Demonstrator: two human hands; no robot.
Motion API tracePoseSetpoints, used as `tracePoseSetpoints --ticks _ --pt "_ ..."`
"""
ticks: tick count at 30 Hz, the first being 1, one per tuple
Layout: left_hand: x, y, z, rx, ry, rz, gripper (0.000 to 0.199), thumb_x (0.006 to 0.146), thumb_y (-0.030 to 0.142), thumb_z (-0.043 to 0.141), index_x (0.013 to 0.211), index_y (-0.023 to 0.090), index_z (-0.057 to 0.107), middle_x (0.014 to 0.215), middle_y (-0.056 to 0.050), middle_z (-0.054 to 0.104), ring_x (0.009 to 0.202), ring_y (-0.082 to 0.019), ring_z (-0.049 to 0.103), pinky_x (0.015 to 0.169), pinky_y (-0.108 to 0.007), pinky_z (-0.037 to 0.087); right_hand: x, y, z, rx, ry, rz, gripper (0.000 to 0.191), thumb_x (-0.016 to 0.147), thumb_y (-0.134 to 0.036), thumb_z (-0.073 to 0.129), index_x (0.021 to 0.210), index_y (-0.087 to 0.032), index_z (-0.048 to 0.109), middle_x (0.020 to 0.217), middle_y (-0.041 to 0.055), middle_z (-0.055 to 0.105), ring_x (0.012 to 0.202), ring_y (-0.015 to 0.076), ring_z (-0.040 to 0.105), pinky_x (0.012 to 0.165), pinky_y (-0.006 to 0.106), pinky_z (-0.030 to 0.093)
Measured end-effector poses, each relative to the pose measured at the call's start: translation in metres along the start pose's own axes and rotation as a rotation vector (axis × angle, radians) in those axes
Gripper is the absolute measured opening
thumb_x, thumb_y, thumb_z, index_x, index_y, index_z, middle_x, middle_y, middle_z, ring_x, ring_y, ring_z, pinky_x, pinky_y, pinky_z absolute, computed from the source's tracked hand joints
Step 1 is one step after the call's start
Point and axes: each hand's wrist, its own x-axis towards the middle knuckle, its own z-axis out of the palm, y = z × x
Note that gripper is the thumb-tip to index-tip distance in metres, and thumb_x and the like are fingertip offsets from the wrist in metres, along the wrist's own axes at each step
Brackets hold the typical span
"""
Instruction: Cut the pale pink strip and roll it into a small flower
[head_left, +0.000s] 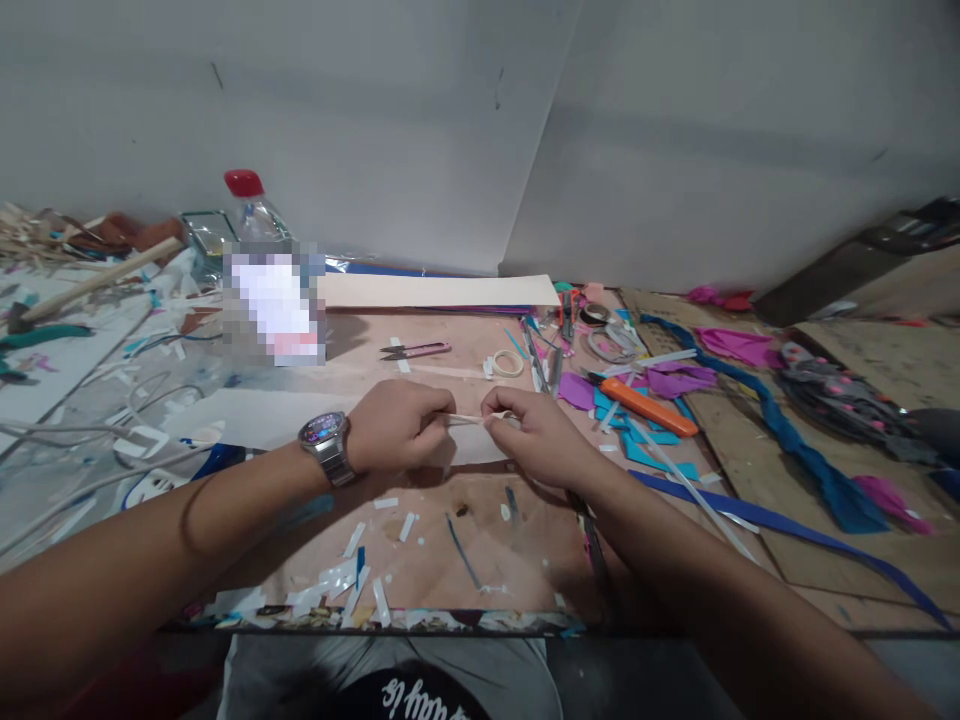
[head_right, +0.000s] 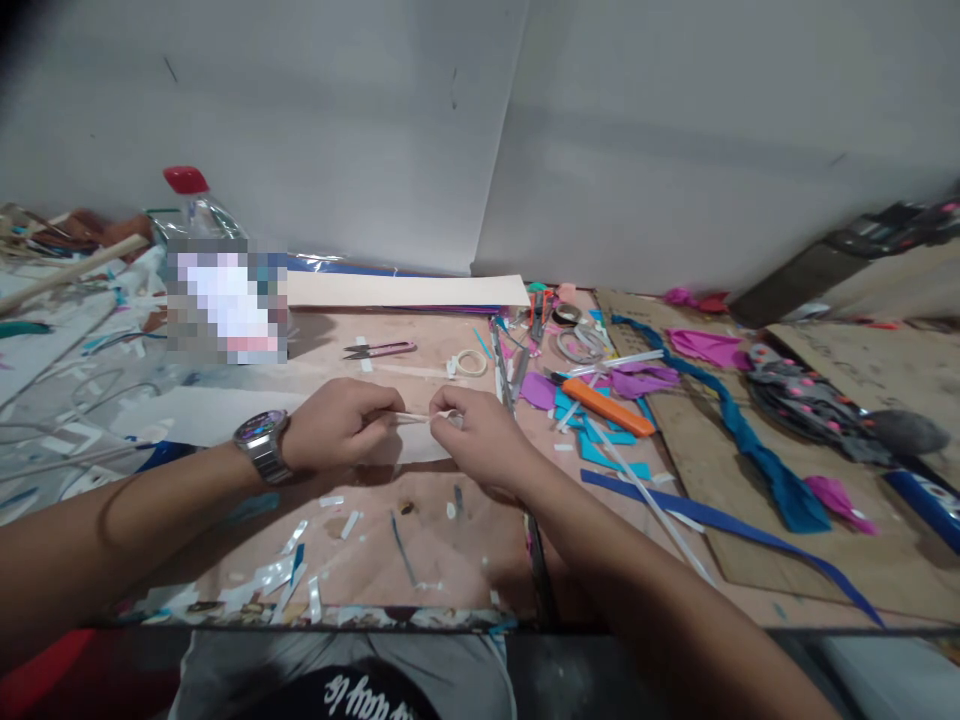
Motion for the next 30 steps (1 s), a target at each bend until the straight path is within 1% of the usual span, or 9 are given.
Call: tracePoseSetpoints --ticks 3,6,9,11,16,19,23,26,30 --pt "0.0 0.001 -0.001 -0.042 -0.02 -0.009 0.022 0.085 0.026 0.052 0.086 0.019 0.072 0.071 -0.002 0.07 0.065 -0.018 0.061 0.065 -0.029 0.039 0.0 -0.002 0.0 -0.013 -0.013 -0.007 0.008 0.08 -0.02 0.053 0.077 -0.019 0.061 0.07 -0.0025 0.059 0.069 0.0155 0.052 0.064 0.026 0.037" --pt "0.001 0.002 -0.001 -0.082 0.003 -0.057 0.021 0.085 0.026 0.052 0.079 0.019 0.071 0.063 -0.001 0.066 0.059 -0.015 0.056 0.062 -0.028 0.037 0.0 -0.001 0.0 -0.008 -0.007 -0.026 0.009 0.081 -0.02 0.053 0.078 -0.019 0.061 0.072 -0.0021 0.061 0.07 0.0155 0.053 0.064 0.025 0.038" --pt "0.002 0.001 -0.001 -0.083 0.035 -0.098 0.02 0.084 0.025 0.052 0.076 0.018 0.069 0.063 0.0 0.064 0.058 -0.015 0.054 0.062 -0.028 0.036 0.001 0.001 0.0 -0.034 -0.013 -0.036 0.01 0.083 -0.019 0.055 0.081 -0.019 0.064 0.075 -0.0011 0.065 0.071 0.0159 0.057 0.065 0.026 0.039" --pt "0.002 0.001 -0.001 -0.065 0.031 -0.097 0.019 0.083 0.025 0.052 0.075 0.018 0.068 0.064 0.0 0.064 0.059 -0.015 0.054 0.062 -0.028 0.036 0.0 0.002 0.001 -0.11 -0.02 -0.049 0.01 0.081 -0.017 0.057 0.084 -0.019 0.067 0.08 0.0002 0.069 0.074 0.0171 0.06 0.067 0.027 0.041" --pt "0.002 0.002 0.003 -0.032 -0.007 -0.071 0.021 0.085 0.027 0.052 0.072 0.018 0.066 0.064 -0.001 0.063 0.06 -0.015 0.054 0.062 -0.028 0.034 -0.002 0.0 0.002 -0.218 -0.017 -0.185 0.017 0.081 -0.012 0.062 0.094 -0.018 0.072 0.095 0.0043 0.073 0.086 0.0191 0.065 0.076 0.029 0.044" --pt "0.001 0.004 0.003 -0.057 -0.035 -0.049 0.023 0.085 0.027 0.051 0.072 0.018 0.067 0.062 -0.001 0.061 0.058 -0.015 0.053 0.061 -0.028 0.034 -0.004 -0.002 0.001 -0.219 -0.032 -0.243 0.013 0.087 -0.016 0.063 0.095 -0.018 0.072 0.092 0.0042 0.073 0.085 0.0186 0.065 0.077 0.029 0.045" --pt "0.0 0.007 0.001 -0.121 -0.075 -0.047 0.023 0.083 0.027 0.051 0.075 0.017 0.07 0.061 0.0 0.062 0.056 -0.014 0.052 0.06 -0.028 0.033 -0.005 -0.001 0.0 -0.24 -0.039 -0.254 0.011 0.092 -0.02 0.063 0.091 -0.02 0.074 0.086 0.0026 0.074 0.081 0.0181 0.065 0.074 0.029 0.043" --pt "-0.001 0.009 -0.002 -0.176 -0.101 -0.053 0.021 0.08 0.027 0.052 0.075 0.018 0.07 0.06 0.001 0.061 0.055 -0.013 0.05 0.058 -0.027 0.033 -0.005 -0.001 0.001 -0.241 -0.044 -0.261 0.012 0.092 -0.021 0.063 0.093 -0.022 0.075 0.086 0.0012 0.075 0.079 0.0172 0.064 0.073 0.029 0.043" --pt "0.0 0.012 -0.003 -0.176 -0.111 -0.074 0.021 0.08 0.03 0.054 0.071 0.018 0.067 0.057 0.002 0.057 0.053 -0.012 0.046 0.057 -0.027 0.031 -0.005 -0.002 0.001 -0.246 -0.039 -0.279 0.011 0.092 -0.02 0.064 0.094 -0.022 0.075 0.087 0.0011 0.076 0.08 0.0175 0.064 0.075 0.029 0.043"
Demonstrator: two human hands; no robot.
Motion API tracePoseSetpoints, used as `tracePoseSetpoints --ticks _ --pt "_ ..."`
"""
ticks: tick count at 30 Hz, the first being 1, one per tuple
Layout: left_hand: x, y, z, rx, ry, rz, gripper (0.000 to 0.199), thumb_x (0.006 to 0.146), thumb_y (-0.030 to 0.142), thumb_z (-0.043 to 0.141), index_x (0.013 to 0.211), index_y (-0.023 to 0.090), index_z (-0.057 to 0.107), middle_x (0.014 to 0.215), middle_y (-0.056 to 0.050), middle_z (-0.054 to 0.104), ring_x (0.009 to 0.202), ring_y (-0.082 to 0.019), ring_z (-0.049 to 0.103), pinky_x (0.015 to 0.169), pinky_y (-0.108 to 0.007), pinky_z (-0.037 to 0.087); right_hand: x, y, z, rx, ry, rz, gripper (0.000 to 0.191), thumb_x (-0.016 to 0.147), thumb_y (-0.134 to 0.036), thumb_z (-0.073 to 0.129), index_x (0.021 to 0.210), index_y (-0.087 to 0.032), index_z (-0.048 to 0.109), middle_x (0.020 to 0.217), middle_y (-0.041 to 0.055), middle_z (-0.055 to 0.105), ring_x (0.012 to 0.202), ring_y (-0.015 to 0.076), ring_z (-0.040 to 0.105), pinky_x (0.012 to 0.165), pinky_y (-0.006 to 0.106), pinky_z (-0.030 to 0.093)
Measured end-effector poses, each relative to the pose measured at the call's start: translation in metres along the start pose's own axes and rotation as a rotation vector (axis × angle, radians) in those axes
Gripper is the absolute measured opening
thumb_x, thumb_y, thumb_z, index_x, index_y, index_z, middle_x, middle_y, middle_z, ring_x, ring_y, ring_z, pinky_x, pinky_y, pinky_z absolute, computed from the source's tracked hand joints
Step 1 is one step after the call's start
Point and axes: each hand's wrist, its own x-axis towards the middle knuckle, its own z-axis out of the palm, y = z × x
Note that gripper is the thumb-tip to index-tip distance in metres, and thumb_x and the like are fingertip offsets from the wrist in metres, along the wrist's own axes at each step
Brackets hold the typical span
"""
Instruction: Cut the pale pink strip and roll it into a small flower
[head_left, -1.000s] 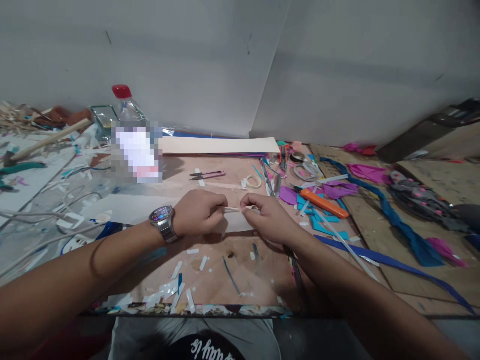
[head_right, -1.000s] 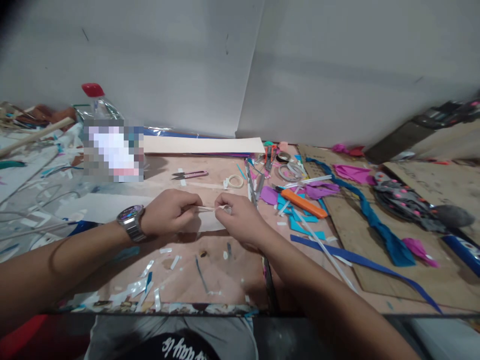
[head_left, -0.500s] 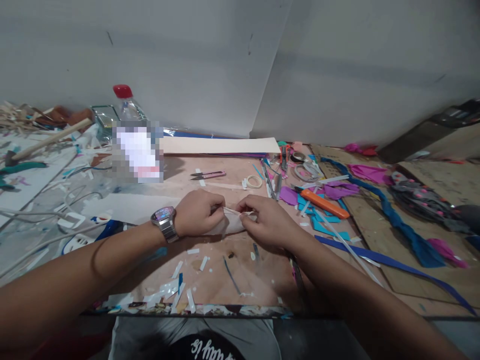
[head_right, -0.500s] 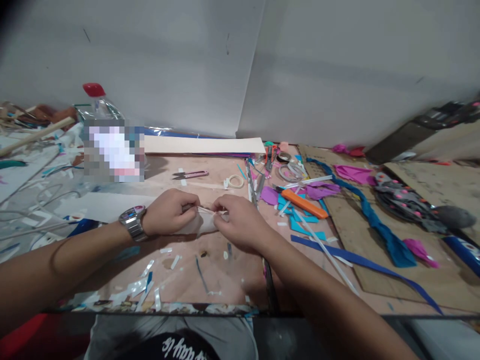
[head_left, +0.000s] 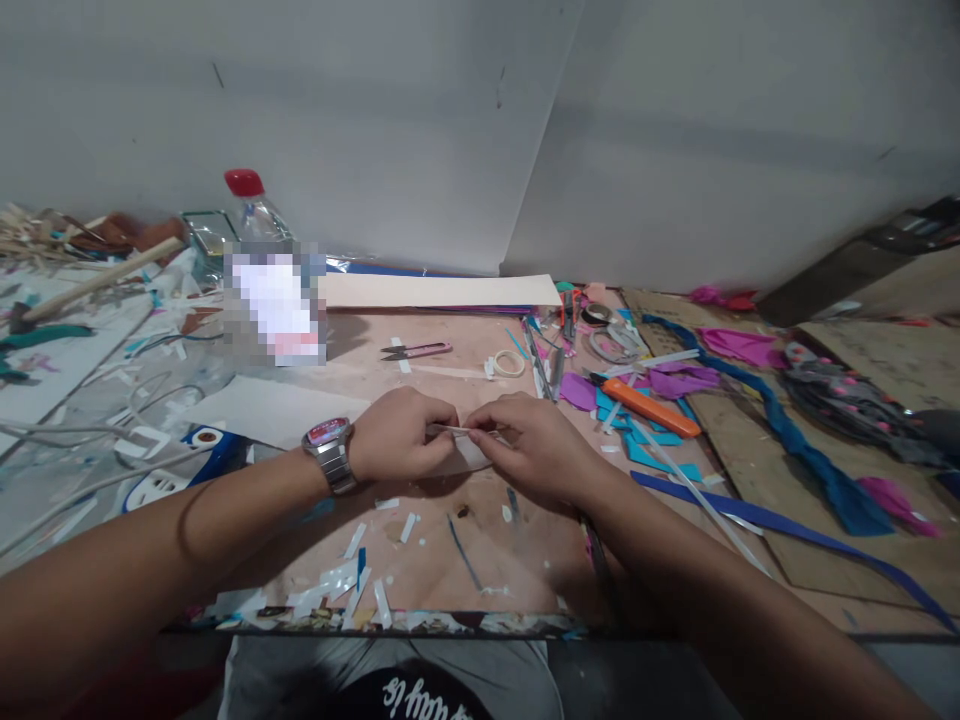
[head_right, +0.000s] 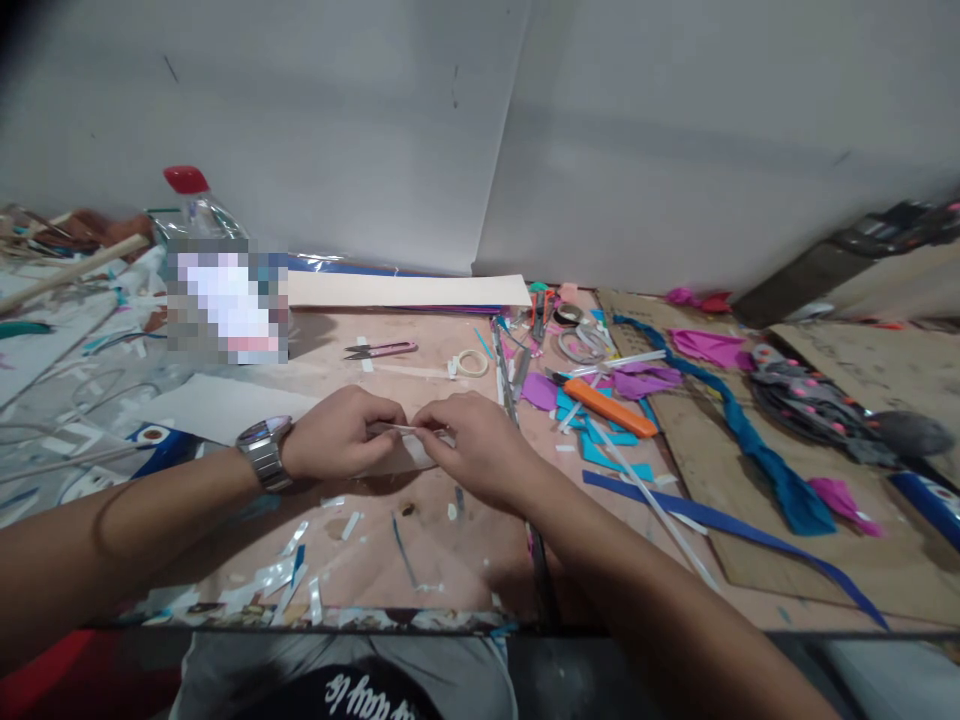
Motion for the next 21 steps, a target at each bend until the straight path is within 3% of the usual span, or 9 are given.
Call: tracePoseSetpoints --ticks 9,16,21 --pt "0.001 0.002 0.003 0.025 -0.024 -0.01 0.026 0.085 0.03 0.052 0.068 0.017 0.066 0.056 0.001 0.057 0.051 -0.011 0.046 0.056 -0.026 0.03 -0.001 0.001 0.003 0.009 0.047 -0.02 0.011 0.09 -0.02 0.067 0.096 -0.023 0.076 0.089 0.0015 0.077 0.084 0.0186 0.067 0.078 0.03 0.045" --pt "0.003 -0.002 -0.005 -0.13 -0.092 -0.021 0.026 0.083 0.022 0.049 0.081 0.016 0.074 0.069 -0.001 0.07 0.063 -0.015 0.058 0.061 -0.026 0.038 0.0 -0.002 0.002 -0.026 0.144 -0.192 0.013 0.09 -0.015 0.064 0.093 -0.02 0.076 0.082 0.0033 0.076 0.079 0.0187 0.066 0.077 0.031 0.046" --pt "0.005 -0.003 -0.01 -0.09 -0.064 -0.014 0.033 0.083 0.015 0.043 0.087 0.017 0.076 0.082 -0.004 0.075 0.074 -0.017 0.063 0.071 -0.029 0.042 0.001 0.002 0.002 -0.065 0.181 -0.283 0.018 0.094 -0.015 0.058 0.097 -0.021 0.075 0.083 0.0045 0.077 0.079 0.0197 0.066 0.079 0.034 0.047"
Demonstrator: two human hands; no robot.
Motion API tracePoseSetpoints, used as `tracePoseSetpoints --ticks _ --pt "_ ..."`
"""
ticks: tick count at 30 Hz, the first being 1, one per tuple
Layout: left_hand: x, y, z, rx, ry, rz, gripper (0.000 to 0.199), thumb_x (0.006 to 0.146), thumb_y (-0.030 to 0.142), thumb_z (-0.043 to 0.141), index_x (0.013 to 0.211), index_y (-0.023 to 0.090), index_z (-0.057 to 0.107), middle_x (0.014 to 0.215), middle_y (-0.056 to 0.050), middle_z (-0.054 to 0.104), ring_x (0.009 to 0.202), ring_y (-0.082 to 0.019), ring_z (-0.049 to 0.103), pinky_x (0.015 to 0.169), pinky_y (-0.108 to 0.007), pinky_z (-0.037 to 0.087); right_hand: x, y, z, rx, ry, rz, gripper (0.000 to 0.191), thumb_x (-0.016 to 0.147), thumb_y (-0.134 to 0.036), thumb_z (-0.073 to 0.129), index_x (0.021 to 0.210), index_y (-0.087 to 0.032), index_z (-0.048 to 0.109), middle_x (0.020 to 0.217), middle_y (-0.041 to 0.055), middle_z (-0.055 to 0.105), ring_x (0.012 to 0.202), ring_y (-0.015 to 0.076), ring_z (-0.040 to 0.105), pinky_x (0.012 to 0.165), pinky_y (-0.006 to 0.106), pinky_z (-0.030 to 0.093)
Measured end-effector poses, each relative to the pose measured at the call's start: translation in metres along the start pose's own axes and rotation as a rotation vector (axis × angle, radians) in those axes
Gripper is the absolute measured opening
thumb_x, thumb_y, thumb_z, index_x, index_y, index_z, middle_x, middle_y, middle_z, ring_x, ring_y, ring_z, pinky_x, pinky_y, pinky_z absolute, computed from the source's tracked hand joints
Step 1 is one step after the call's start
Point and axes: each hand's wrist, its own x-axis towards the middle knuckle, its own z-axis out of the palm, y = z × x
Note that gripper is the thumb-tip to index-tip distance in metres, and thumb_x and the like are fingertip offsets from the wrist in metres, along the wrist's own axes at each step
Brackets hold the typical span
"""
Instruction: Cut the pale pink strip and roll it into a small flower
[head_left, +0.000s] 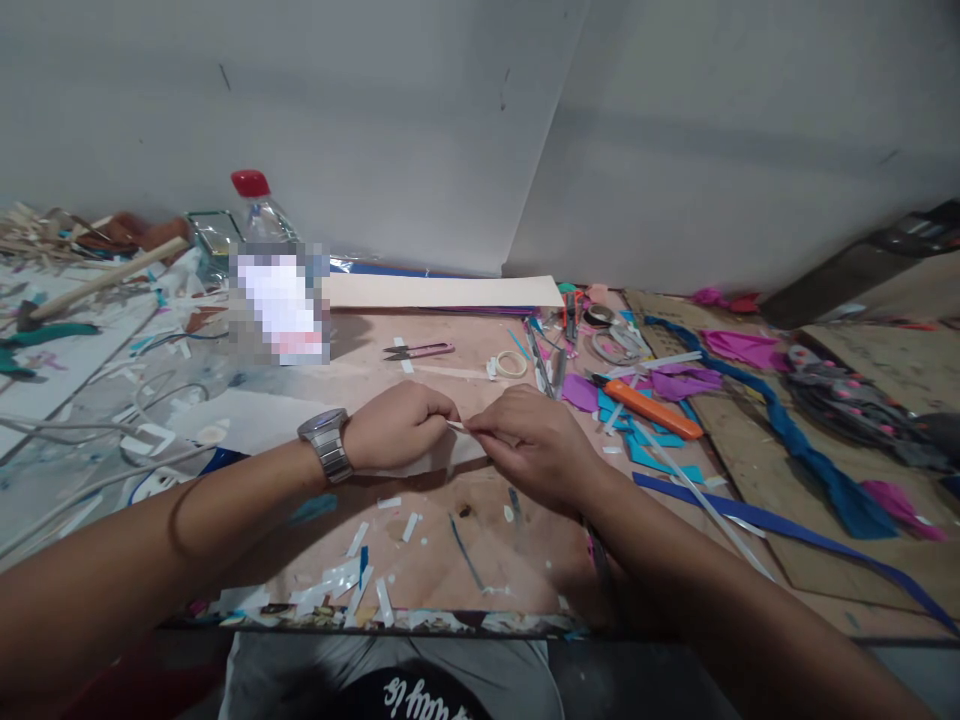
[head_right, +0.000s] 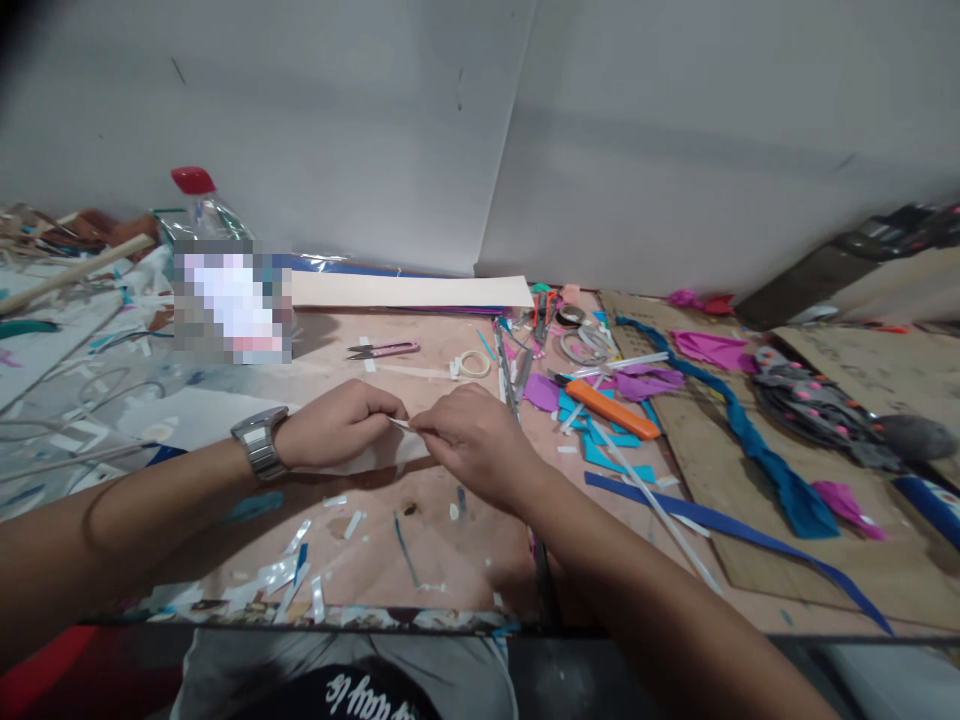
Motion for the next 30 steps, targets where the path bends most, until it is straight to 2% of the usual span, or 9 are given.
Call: tracePoseSetpoints --ticks 9,13,17,20,24,30 --pt "-0.001 0.004 0.003 0.079 -0.018 0.02 0.025 0.088 0.02 0.044 0.078 0.017 0.066 0.073 -0.003 0.067 0.067 -0.017 0.055 0.064 -0.029 0.036 -0.001 0.004 0.001 0.001 0.023 -0.044 0.018 0.09 -0.01 0.06 0.095 -0.02 0.074 0.083 0.0049 0.077 0.079 0.0205 0.065 0.082 0.036 0.047" --pt "-0.001 0.004 0.003 0.105 -0.034 -0.003 0.025 0.087 0.017 0.043 0.085 0.018 0.068 0.078 -0.003 0.069 0.071 -0.018 0.059 0.067 -0.03 0.038 -0.001 0.004 0.001 0.011 0.03 -0.039 0.018 0.091 -0.011 0.06 0.096 -0.021 0.074 0.083 0.0041 0.077 0.079 0.0202 0.065 0.083 0.036 0.047" --pt "-0.002 0.004 0.003 0.219 -0.036 -0.029 0.024 0.083 0.018 0.048 0.091 0.02 0.071 0.082 -0.004 0.073 0.073 -0.02 0.062 0.065 -0.031 0.038 -0.001 0.003 0.0 -0.001 0.032 0.008 0.016 0.091 -0.014 0.062 0.097 -0.022 0.075 0.083 0.0039 0.077 0.079 0.0204 0.066 0.082 0.036 0.048" --pt "-0.003 0.004 0.004 0.293 -0.029 -0.005 0.021 0.089 0.024 0.05 0.091 0.02 0.07 0.08 -0.005 0.073 0.071 -0.021 0.063 0.063 -0.031 0.037 0.0 0.003 -0.001 -0.018 0.029 0.041 0.014 0.093 -0.017 0.062 0.097 -0.021 0.075 0.084 0.0048 0.077 0.079 0.0205 0.066 0.082 0.036 0.048" --pt "-0.003 0.0 0.009 0.368 -0.011 0.027 0.034 0.1 0.041 0.044 0.093 0.02 0.071 0.08 -0.006 0.074 0.069 -0.02 0.064 0.061 -0.03 0.034 0.0 0.003 -0.002 -0.005 0.003 0.093 0.014 0.096 -0.022 0.062 0.098 -0.021 0.075 0.087 0.0053 0.077 0.083 0.0205 0.066 0.081 0.035 0.048" --pt "-0.001 -0.005 0.013 0.398 -0.006 0.107 0.042 0.105 0.045 0.038 0.095 0.02 0.071 0.082 -0.005 0.074 0.071 -0.019 0.065 0.062 -0.029 0.034 -0.001 0.001 -0.002 -0.001 -0.041 0.176 0.013 0.094 -0.025 0.065 0.099 -0.021 0.077 0.087 0.005 0.078 0.083 0.0204 0.067 0.079 0.033 0.047"
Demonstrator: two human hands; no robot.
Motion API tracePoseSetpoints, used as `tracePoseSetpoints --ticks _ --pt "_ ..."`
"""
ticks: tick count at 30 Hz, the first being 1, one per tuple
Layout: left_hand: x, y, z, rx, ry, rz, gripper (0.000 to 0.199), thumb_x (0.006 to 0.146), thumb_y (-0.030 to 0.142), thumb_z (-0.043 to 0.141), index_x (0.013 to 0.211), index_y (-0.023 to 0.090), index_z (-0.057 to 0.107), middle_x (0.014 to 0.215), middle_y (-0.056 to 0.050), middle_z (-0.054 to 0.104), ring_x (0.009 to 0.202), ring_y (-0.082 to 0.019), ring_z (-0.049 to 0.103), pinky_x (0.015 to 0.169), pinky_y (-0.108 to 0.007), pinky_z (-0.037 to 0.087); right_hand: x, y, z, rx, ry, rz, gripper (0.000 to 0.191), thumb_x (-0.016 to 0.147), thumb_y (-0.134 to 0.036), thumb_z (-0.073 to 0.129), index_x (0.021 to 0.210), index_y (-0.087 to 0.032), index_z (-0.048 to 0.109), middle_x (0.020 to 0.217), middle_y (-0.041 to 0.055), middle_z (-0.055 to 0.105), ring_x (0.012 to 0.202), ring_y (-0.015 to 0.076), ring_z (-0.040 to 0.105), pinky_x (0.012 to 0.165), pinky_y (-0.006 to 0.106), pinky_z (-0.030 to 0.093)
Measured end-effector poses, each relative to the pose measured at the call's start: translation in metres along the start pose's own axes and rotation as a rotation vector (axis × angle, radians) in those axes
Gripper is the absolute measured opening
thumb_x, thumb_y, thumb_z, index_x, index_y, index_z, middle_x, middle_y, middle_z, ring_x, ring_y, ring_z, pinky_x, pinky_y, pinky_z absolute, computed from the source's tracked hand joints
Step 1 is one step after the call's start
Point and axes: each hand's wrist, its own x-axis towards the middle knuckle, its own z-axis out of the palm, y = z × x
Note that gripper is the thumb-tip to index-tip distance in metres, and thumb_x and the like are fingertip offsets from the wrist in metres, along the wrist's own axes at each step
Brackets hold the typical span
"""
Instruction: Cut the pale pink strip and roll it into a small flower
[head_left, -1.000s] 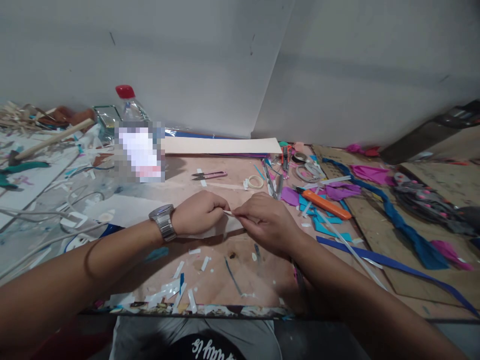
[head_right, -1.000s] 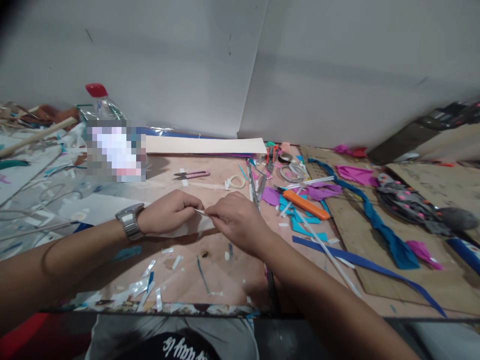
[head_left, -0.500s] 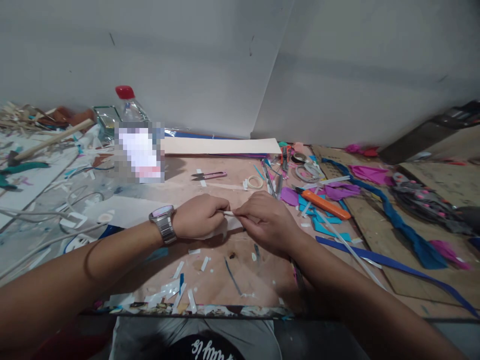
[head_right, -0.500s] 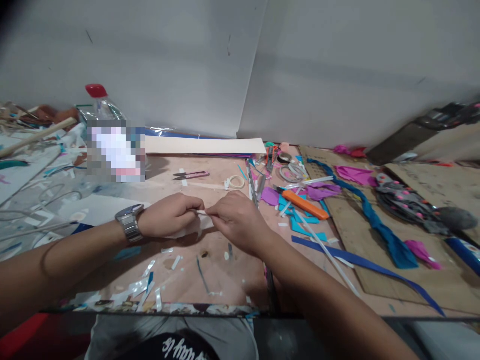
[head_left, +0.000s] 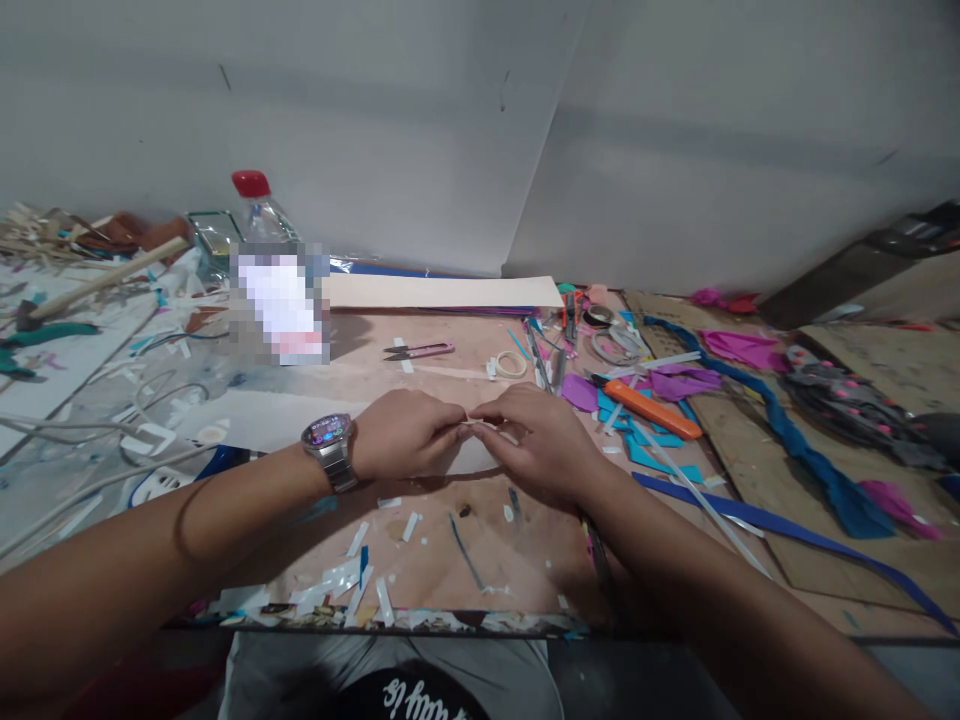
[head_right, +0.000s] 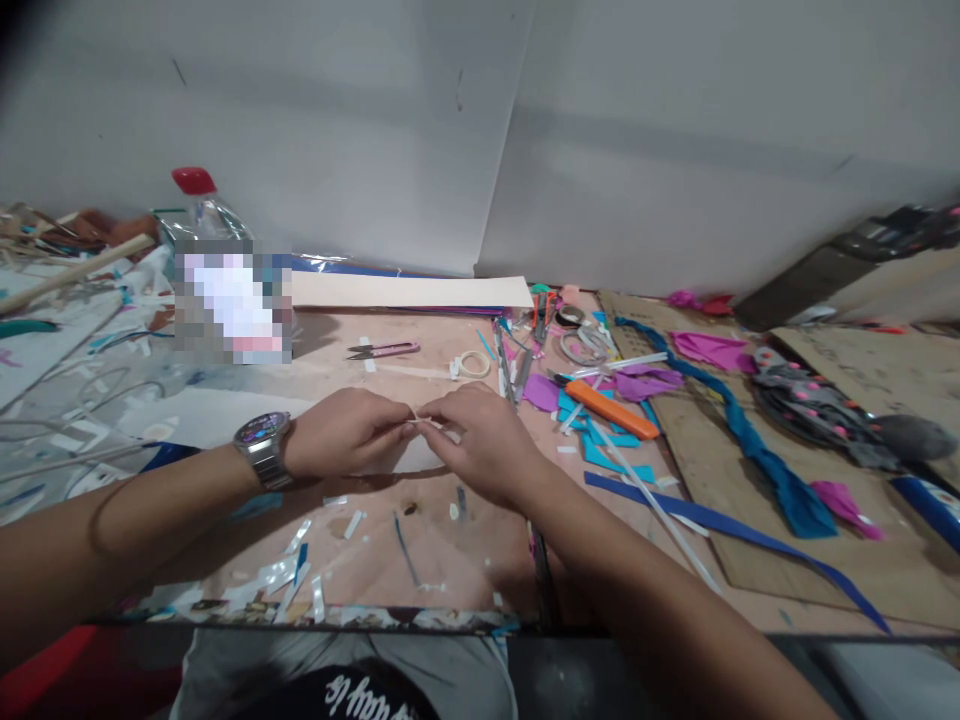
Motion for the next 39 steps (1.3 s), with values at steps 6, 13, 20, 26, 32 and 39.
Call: tracePoseSetpoints --ticks 6,13,20,26,32,39 --pt "0.0 0.0 -0.003 -0.015 -0.003 -0.025 0.042 0.105 0.043 0.037 0.09 0.02 0.069 0.078 -0.005 0.072 0.069 -0.018 0.062 0.062 -0.03 0.033 0.001 0.0 -0.001 0.035 -0.038 0.038 0.015 0.095 -0.027 0.064 0.088 -0.02 0.076 0.081 0.0037 0.075 0.079 0.0188 0.066 0.076 0.031 0.045" --pt "0.003 -0.006 -0.004 0.063 0.097 -0.221 0.038 0.102 0.039 0.039 0.083 0.021 0.066 0.078 -0.004 0.072 0.069 -0.02 0.061 0.058 -0.031 0.028 0.001 0.007 -0.002 0.041 -0.009 0.086 0.013 0.092 -0.025 0.064 0.084 -0.02 0.073 0.078 0.003 0.074 0.075 0.0186 0.065 0.074 0.031 0.045" --pt "0.004 -0.016 -0.005 0.204 0.127 -0.372 0.031 0.1 0.036 0.042 0.084 0.021 0.065 0.078 -0.007 0.072 0.067 -0.022 0.061 0.056 -0.033 0.021 0.004 0.012 -0.003 0.025 0.023 0.132 0.013 0.09 -0.024 0.065 0.081 -0.019 0.073 0.078 0.0026 0.075 0.075 0.0185 0.067 0.072 0.03 0.045" --pt "0.003 -0.022 -0.005 0.293 0.138 -0.42 0.03 0.099 0.034 0.042 0.086 0.021 0.065 0.086 -0.01 0.074 0.074 -0.026 0.066 0.058 -0.033 0.027 0.007 0.014 -0.009 0.039 -0.045 0.214 0.014 0.088 -0.023 0.064 0.079 -0.019 0.073 0.077 0.002 0.076 0.073 0.0179 0.069 0.068 0.028 0.045" --pt "0.003 -0.033 -0.009 0.378 0.179 -0.41 0.026 0.097 0.022 0.041 0.1 0.014 0.066 0.095 -0.016 0.072 0.082 -0.029 0.067 0.069 -0.037 0.04 0.007 0.013 -0.008 0.062 -0.084 0.247 0.014 0.09 -0.024 0.064 0.082 -0.019 0.075 0.081 0.0025 0.077 0.074 0.0173 0.069 0.068 0.026 0.046" --pt "0.002 -0.015 -0.007 0.225 0.202 0.032 0.031 0.087 0.023 0.056 0.116 0.018 0.065 0.122 -0.012 0.067 0.114 -0.031 0.059 0.101 -0.047 0.037 0.005 0.007 -0.005 0.086 -0.115 0.146 0.016 0.094 -0.028 0.064 0.087 -0.02 0.076 0.08 0.0023 0.077 0.073 0.0165 0.068 0.068 0.026 0.044"
